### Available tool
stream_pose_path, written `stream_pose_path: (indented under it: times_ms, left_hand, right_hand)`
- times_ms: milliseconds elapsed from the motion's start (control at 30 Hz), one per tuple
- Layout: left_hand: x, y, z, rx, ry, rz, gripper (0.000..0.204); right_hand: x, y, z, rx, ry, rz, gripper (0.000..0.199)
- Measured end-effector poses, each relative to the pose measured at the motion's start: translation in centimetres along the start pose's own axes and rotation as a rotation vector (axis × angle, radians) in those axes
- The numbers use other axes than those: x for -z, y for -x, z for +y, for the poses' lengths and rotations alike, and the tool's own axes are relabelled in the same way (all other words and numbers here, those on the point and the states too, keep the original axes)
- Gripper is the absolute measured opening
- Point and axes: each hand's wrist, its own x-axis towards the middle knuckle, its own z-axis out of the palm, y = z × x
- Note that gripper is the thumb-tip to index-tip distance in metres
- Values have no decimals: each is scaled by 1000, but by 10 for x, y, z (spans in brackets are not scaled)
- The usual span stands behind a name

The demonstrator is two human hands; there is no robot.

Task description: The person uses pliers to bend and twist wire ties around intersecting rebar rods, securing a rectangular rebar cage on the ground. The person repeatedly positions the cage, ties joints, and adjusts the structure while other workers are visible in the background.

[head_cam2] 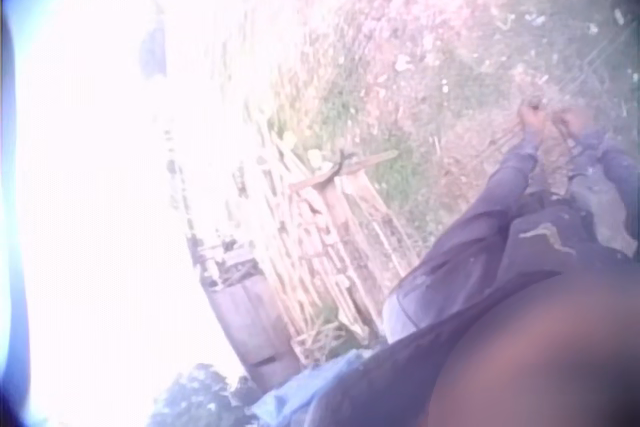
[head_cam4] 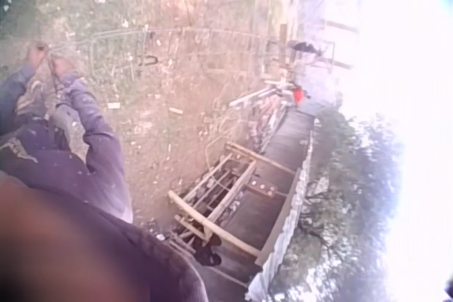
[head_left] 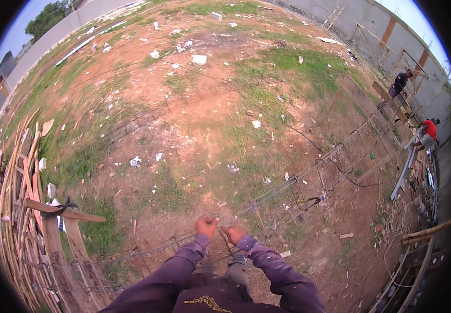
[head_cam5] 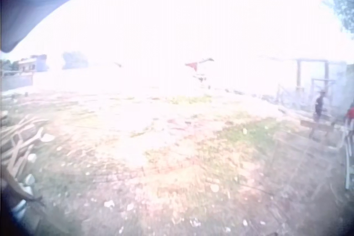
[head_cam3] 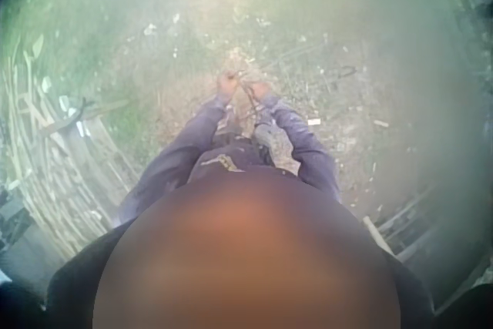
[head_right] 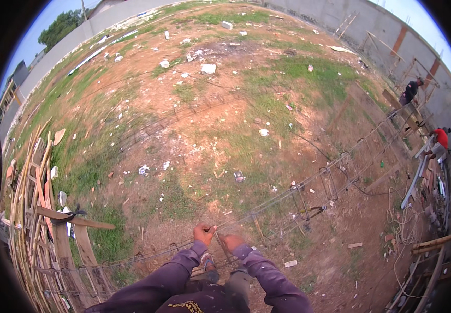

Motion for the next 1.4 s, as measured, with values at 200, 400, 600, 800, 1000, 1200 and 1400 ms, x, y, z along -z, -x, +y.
stream_pose_path:
  times_ms: [200,400,600,800,1000,1200,1400]
  left_hand:
    - [11,6,-1,-66,38,-109,16]
    - [41,6,5,-379,17,-410,33]
    - [32,15,22,-74,98,-232,37]
    - [24,11,21,-141,-76,-133,31]
    - [27,14,30,-66,-122,-189,31]
    - [15,17,36,-238,-379,-151,27]
    - [9,15,22,-244,-489,-134,23]
  right_hand:
    - [17,7,-59,-349,84,164,22]
    - [26,-4,-90,-264,261,36,20]
    - [70,-87,-48,-58,284,-21,22]
    - [58,-125,-21,-135,223,-89,29]
    - [69,-96,-8,-322,255,27,30]
    - [67,-103,-23,-119,279,41,25]
    - [51,-138,-54,155,427,-147,22]
